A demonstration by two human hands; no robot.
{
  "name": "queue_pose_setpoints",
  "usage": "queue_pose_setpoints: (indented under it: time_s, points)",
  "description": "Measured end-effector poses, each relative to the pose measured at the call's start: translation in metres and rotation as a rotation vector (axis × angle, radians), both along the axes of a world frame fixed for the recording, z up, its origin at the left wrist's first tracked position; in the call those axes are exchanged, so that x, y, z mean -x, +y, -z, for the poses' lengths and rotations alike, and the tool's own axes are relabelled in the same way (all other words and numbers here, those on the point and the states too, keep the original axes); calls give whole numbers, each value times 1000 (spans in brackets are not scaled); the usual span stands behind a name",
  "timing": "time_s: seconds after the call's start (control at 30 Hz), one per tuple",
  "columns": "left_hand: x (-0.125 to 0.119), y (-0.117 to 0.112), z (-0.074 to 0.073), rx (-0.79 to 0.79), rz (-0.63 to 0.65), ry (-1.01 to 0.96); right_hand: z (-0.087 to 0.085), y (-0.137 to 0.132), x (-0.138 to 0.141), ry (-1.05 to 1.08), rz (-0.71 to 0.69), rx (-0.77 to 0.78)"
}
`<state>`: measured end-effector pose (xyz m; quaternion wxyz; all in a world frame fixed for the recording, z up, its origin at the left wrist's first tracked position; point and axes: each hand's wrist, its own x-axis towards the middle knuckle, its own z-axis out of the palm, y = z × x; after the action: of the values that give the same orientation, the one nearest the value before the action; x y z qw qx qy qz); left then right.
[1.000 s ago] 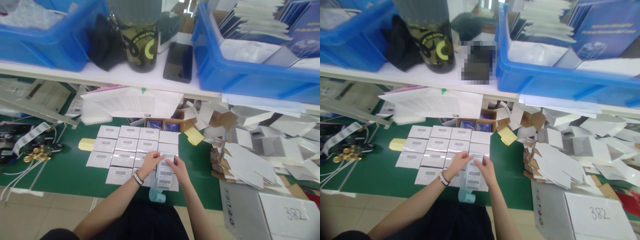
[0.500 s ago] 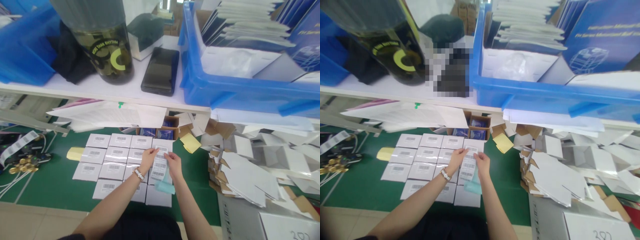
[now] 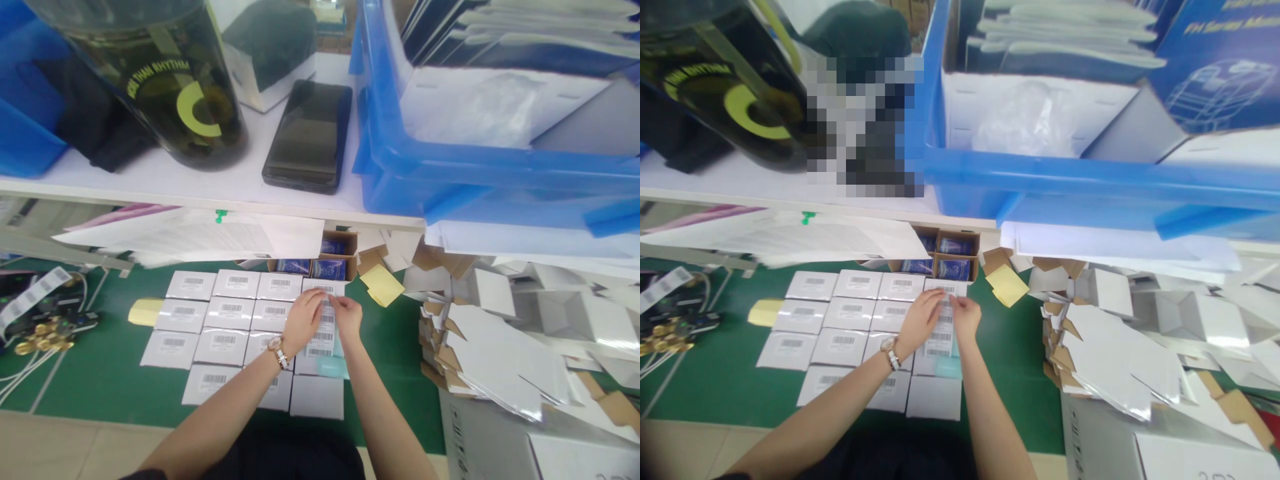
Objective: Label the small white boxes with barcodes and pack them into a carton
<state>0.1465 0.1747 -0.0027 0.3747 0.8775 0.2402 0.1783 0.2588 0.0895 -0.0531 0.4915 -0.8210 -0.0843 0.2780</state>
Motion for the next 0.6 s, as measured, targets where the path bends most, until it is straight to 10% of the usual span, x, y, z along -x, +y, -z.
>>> queue_pose_setpoints:
  time_s: [0.6]
  points:
    - [-15,-2,28,-72,190,47,-3,3,-8,-128,-105,130]
